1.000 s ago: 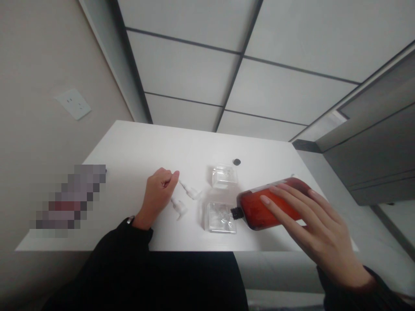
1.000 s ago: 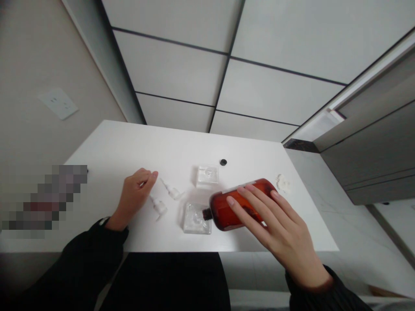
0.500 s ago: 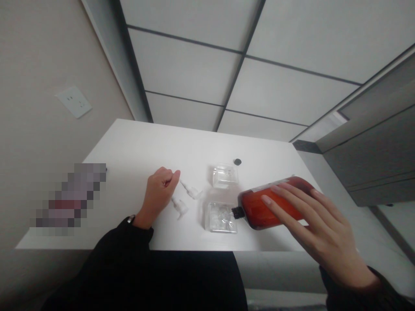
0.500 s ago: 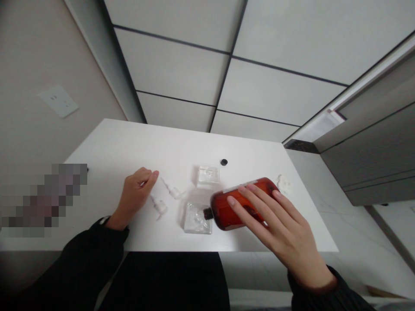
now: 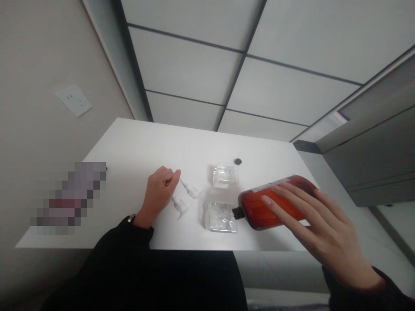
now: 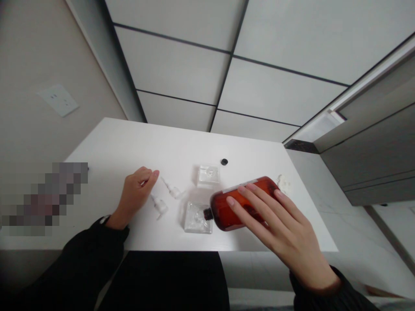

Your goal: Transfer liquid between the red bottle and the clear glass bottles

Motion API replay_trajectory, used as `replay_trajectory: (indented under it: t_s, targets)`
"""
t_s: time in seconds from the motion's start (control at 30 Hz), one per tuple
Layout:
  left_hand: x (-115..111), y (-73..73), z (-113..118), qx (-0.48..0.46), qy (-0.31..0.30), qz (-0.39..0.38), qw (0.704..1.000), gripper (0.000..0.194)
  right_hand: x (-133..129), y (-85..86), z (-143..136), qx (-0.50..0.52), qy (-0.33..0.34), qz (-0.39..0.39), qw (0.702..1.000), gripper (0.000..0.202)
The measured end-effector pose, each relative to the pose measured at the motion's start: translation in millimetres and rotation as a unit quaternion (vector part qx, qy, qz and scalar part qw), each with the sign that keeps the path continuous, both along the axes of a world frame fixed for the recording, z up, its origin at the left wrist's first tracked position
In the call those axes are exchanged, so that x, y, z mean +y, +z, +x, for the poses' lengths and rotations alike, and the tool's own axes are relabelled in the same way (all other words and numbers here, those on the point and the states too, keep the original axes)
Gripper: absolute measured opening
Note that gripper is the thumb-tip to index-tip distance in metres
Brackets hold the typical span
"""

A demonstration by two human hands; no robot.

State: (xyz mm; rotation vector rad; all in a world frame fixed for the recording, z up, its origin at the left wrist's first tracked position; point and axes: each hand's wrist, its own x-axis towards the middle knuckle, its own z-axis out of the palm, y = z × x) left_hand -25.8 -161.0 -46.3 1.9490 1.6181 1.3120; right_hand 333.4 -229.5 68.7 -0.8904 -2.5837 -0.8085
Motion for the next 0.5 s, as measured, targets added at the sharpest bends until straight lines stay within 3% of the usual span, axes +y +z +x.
replay_trajectory:
  t_s: [0.3, 0.5]
  targets:
    - [-1.1, 2.1, 0.5, 0.004, -0.002, -0.003, 1.000, 0.048, 2.0, 8.1, -4.7, -0.025, 0.002, 0.002, 1.000, 0.083]
    - [-0.7, 0.5, -0.7, 0.006, -0.001, -0.002, 1.000, 0.048, 3.3, 8.6, -3.2, -0.029, 0.004, 0.001, 1.000, 0.065]
